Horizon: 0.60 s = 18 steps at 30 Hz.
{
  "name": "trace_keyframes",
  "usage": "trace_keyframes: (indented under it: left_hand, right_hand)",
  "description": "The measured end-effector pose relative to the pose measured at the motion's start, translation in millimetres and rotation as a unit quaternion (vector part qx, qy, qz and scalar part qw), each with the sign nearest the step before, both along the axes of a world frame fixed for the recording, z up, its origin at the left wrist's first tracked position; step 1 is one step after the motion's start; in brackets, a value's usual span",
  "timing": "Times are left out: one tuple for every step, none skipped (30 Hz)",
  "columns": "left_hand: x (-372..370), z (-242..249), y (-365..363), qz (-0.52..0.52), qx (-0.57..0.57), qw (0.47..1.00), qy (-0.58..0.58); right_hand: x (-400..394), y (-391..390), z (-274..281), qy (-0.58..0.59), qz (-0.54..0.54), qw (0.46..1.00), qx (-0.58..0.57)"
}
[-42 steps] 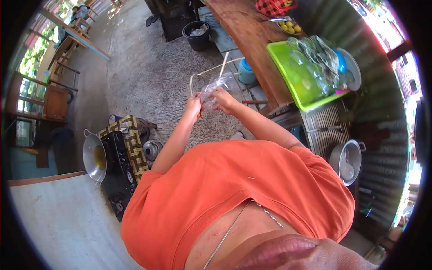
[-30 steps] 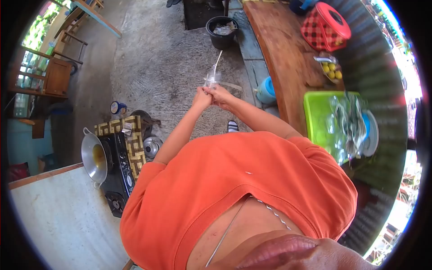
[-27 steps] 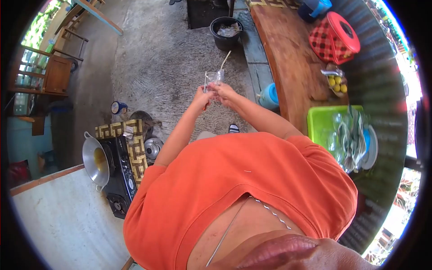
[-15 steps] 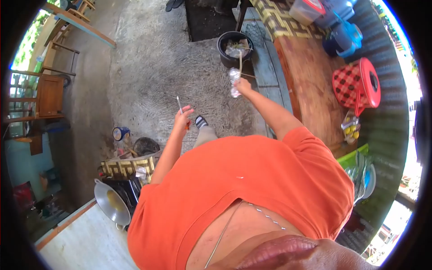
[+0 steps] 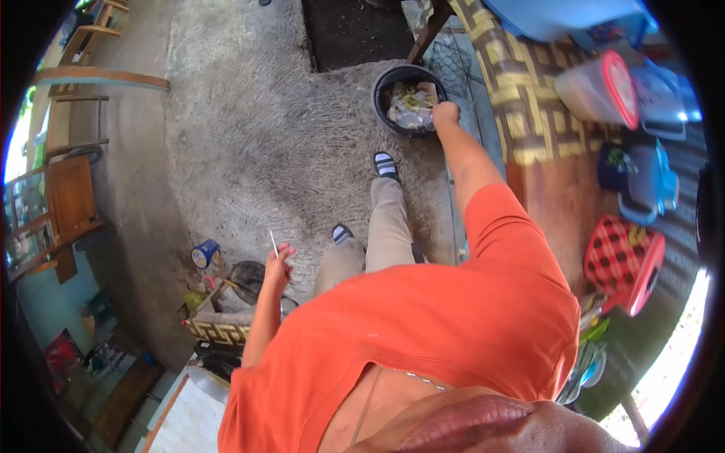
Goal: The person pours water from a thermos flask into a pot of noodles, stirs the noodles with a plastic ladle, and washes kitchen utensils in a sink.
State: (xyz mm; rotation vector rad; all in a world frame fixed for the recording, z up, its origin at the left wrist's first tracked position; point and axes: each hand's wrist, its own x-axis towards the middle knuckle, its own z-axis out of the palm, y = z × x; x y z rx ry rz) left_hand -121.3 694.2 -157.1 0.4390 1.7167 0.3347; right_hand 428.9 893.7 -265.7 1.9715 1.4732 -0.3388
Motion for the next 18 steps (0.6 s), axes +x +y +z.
trace_keyframes:
  left_hand:
    - [2.5, -9.4, 4.9, 0.002, -0.006, 1.000, 0.007]
    - [7.0, -16.0, 10.5, 0.013, -0.012, 1.000, 0.013]
    - [14.4, -21.5, 15.5, 0.027, -0.017, 0.999, 0.020]
    - [24.9, -25.5, 22.5, 0.028, -0.036, 0.998, 0.042]
    - [35.9, -27.7, 30.8, 0.025, -0.042, 0.998, 0.050]
    - [46.3, -28.3, 39.1, 0.021, -0.048, 0.997, 0.058]
    - [53.6, -31.7, 46.4, 0.016, -0.053, 0.996, 0.065]
    - [56.8, -39.1, 50.7, 0.017, -0.037, 0.998, 0.049]
    - [62.5, -44.2, 61.6, 0.026, -0.035, 0.998, 0.045]
    - [69.3, -45.0, 71.9, 0.035, -0.034, 0.998, 0.040]
    - [75.8, -43.1, 79.4, 0.044, -0.034, 0.998, 0.035]
    - [86.9, -37.6, 93.0, 0.020, -0.021, 0.999, 0.046]
    - [92.0, -37.1, 102.0, 0.010, -0.013, 0.999, 0.046]
    - [96.5, -38.0, 112.0, -0.002, -0.002, 0.999, 0.043]
    - [101.6, -38.3, 122.0, -0.015, 0.011, 0.999, 0.037]
    - [108.0, -35.2, 132.8, -0.009, 0.013, 0.999, 0.039]
    - [115.2, -31.9, 142.3, -0.027, 0.022, 0.998, 0.051]
    - [123.3, -26.4, 151.1, -0.044, 0.033, 0.997, 0.063]
  right_hand:
    - [6.1, 20.2, -24.5, -0.003, 0.016, 1.000, -0.010]
    - [8.6, 35.8, -56.7, -0.005, 0.033, 0.999, -0.021]
    - [8.3, 50.0, -91.8, -0.005, 0.051, 0.998, -0.032]
    - [14.3, 62.3, -158.9, -0.012, 0.053, 0.999, -0.008]
    - [12.4, 75.2, -180.0, 0.008, 0.043, 0.999, -0.008]
    - [3.7, 84.5, -195.1, 0.027, 0.033, 0.999, -0.008]
    - [-5.3, 91.1, -205.7, 0.046, 0.021, 0.999, -0.007]
    - [-8.4, 97.2, -194.8, 0.122, 0.013, 0.992, -0.020]
    - [-8.9, 97.3, -211.3, 0.152, -0.031, 0.988, -0.005]
    - [-10.4, 92.4, -230.5, 0.178, -0.077, 0.981, 0.010]
    - [-8.4, 87.6, -246.1, 0.203, -0.123, 0.971, 0.024]
    - [-9.3, 88.9, -248.8, 0.227, -0.209, 0.951, 0.011]
    - [-3.6, 86.3, -248.2, 0.251, -0.199, 0.947, -0.002]
    - [8.1, 85.3, -244.5, 0.274, -0.189, 0.943, -0.012]
    - [20.3, 87.5, -227.8, 0.296, -0.179, 0.938, -0.018]
    - [22.2, 90.3, -200.2, 0.241, -0.120, 0.962, -0.037]
    - [28.7, 86.2, -195.3, 0.215, -0.080, 0.973, -0.023]
    - [32.2, 80.1, -197.8, 0.190, -0.040, 0.981, -0.007]
